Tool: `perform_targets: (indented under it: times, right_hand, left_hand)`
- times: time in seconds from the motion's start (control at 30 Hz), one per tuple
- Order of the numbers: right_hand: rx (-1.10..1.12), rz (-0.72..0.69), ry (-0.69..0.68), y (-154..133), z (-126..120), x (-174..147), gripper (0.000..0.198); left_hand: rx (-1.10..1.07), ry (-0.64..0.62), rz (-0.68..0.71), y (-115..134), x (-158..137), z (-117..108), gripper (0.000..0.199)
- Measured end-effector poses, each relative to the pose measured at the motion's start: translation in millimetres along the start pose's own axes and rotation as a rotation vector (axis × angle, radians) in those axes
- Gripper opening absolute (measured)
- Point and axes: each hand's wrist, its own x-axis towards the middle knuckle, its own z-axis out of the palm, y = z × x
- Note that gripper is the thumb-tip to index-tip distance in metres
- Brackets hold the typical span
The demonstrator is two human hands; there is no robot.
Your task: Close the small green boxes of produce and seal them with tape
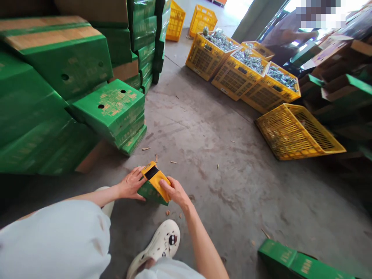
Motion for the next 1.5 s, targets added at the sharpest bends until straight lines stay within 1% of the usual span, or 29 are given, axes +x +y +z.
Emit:
perform_targets:
  times: [0.07, 0.13, 0.2, 0.27, 0.37, 0.47, 0.57, 0.63, 0.7, 0.77, 0.87, 0.93, 1.0, 1.07, 1.1, 1.13, 1.33, 1.43, 1.5]
  right_hand:
    - [-0.024, 0.046, -0.013, -7, 2, 1, 0.055]
    - [-0.101, 0.05, 0.082, -11, 5, 2, 0.052]
    - [-0.189, -0.001, 0.199, -13, 8, 3, 0.053]
    - [-0.188, -0.061, 0.236, -15, 8, 5, 0.056]
    - [-0.108, -0.118, 0.159, -15, 9, 11, 0.059]
    - [-0.182, -0.159, 0.088, -12, 11, 20, 0.059]
    - [-0.256, -0.182, 0.112, -6, 14, 25, 0.06]
    - [-0.26, -0.19, 0.135, -5, 15, 24, 0.059]
    - [-0.273, -0.198, 0.131, -6, 16, 22, 0.058]
    - [-0.288, -0.202, 0.119, -9, 16, 21, 0.058]
    - [-0.292, -0.206, 0.11, -12, 15, 20, 0.057]
    - [-0.287, -0.207, 0.099, -11, 14, 21, 0.057]
    - [-0.285, -0.206, 0.091, -9, 13, 23, 0.057]
    - [-0.293, -0.21, 0.086, -6, 12, 24, 0.058]
    - [-0.303, -0.214, 0.084, -6, 12, 25, 0.058]
    - [-0.315, -0.217, 0.082, -6, 12, 25, 0.058]
    - [-0.358, -0.2, 0.038, -13, 12, 23, 0.057]
    - [-0.38, -0.175, -0.02, -16, 10, 23, 0.058]
    - [-0.398, -0.164, -0.067, -17, 8, 24, 0.059]
  left_hand:
    - [-0.017, 0.003, 0.013, -3, 1, 2, 0.115]
    - [-0.023, 0.008, 0.029, -5, 3, 2, 0.116]
    - [-0.029, 0.016, 0.042, -7, 5, 3, 0.115]
    - [-0.042, 0.025, 0.047, -8, 5, 5, 0.113]
    - [-0.065, 0.021, 0.05, -10, 5, 9, 0.11]
    - [-0.095, -0.008, 0.014, -11, 6, 11, 0.113]
    - [-0.143, -0.019, -0.008, -12, 8, 8, 0.118]
    - [-0.18, -0.03, -0.005, -13, 9, 4, 0.117]
    - [-0.223, -0.061, -0.008, -14, 7, -1, 0.115]
    - [-0.28, -0.089, -0.035, -17, 3, -7, 0.12]
    - [-0.445, -0.089, -0.134, -26, -5, -20, 0.131]
    - [-0.653, -0.071, -0.272, -34, -10, -33, 0.129]
    - [-0.97, -0.028, -0.512, -42, -15, -47, 0.114]
    - [-1.259, 0.014, -0.753, -46, -18, -59, 0.09]
    - [-1.352, 0.022, -0.831, -46, -18, -63, 0.08]
    - [-1.415, 0.013, -0.874, -44, -18, -67, 0.073]
    - [-1.738, -0.173, -0.908, -20, -2, -82, 0.06]
    - [-1.746, -0.188, -0.907, -17, 1, -87, 0.053]
    - [-1.714, -0.169, -0.924, -16, 0, -89, 0.05]
